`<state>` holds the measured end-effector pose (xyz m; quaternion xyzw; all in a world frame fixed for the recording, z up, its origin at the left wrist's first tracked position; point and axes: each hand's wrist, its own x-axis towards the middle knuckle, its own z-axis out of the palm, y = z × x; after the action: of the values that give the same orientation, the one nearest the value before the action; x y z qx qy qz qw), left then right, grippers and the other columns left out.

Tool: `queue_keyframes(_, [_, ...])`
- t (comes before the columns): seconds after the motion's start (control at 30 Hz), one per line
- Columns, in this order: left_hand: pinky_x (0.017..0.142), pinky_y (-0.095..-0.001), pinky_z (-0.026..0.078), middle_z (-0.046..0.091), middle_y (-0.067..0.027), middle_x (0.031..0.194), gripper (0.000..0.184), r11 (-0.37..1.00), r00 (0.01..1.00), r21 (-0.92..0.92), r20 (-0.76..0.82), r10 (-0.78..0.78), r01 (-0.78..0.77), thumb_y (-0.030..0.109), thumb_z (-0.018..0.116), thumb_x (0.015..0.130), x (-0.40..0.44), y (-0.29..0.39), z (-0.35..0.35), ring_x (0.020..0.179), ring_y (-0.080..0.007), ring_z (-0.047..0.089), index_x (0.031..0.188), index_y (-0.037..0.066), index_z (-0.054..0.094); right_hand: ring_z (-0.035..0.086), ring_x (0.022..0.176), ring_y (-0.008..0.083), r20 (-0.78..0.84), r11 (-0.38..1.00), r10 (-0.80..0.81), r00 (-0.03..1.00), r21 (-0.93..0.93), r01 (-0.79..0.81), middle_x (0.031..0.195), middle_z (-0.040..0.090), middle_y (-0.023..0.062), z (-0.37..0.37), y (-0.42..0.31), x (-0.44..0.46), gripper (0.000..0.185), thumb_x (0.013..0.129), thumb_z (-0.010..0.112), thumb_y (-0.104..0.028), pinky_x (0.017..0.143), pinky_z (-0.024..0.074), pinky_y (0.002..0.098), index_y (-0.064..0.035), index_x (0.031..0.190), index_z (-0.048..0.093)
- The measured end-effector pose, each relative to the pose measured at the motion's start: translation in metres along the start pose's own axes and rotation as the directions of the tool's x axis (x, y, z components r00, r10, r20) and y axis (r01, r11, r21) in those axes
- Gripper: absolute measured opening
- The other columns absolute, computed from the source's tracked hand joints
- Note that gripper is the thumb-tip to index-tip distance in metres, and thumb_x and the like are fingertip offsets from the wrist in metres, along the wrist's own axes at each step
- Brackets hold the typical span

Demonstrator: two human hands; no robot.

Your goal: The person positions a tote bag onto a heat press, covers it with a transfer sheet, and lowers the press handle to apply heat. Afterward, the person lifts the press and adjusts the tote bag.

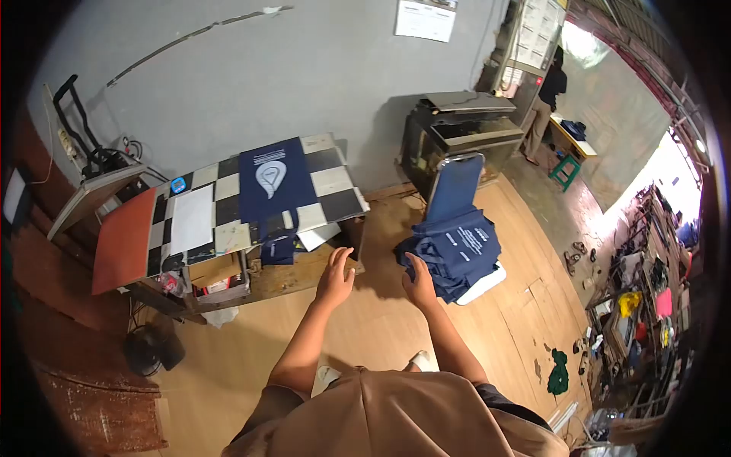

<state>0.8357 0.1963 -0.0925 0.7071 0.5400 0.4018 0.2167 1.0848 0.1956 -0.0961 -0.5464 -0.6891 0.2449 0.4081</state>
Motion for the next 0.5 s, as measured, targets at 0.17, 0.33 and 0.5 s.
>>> queue_keyframes(0.17, [0.094,-0.0407,0.049,0.045,-0.0128,0.139,0.055,0.993,0.995,-0.078,0.054,-0.085,0.089,0.005,0.060,0.089,0.013,0.057,0.074,0.110,-0.0325,0.056,0.139,0.012,0.042,0.049,0.125,0.0392,0.012,0.999,0.031,0.999,-0.015,-0.030,0.131,0.053,0.0215,-0.077,0.052,-0.010,0.054,0.083,0.063,-0.004,0.105,0.0409,0.0402,-0.0061,0.135,0.049])
queue_keyframes(0.33, [0.098,-0.0403,0.046,0.048,-0.0132,0.136,0.052,0.986,0.993,-0.120,0.004,-0.117,0.117,0.005,0.060,0.088,0.029,0.107,0.151,0.112,-0.0338,0.056,0.137,0.011,0.044,0.050,0.125,0.0389,0.038,0.994,0.112,0.993,-0.019,-0.112,0.132,0.053,0.0205,-0.157,0.114,-0.010,0.055,0.082,0.062,-0.003,0.105,0.0413,0.0401,-0.0058,0.135,0.049])
queue_keyframes(0.5, [0.104,-0.0416,0.042,0.047,-0.0155,0.137,0.052,0.988,0.991,-0.076,0.002,-0.132,0.131,0.005,0.061,0.087,0.043,0.140,0.213,0.126,-0.0379,0.047,0.136,0.010,0.045,0.051,0.123,0.0407,-0.008,0.995,0.042,0.999,-0.094,-0.042,0.129,0.054,0.0230,-0.213,0.184,-0.002,0.054,0.081,0.061,-0.002,0.104,0.0424,0.0413,-0.0042,0.133,0.049])
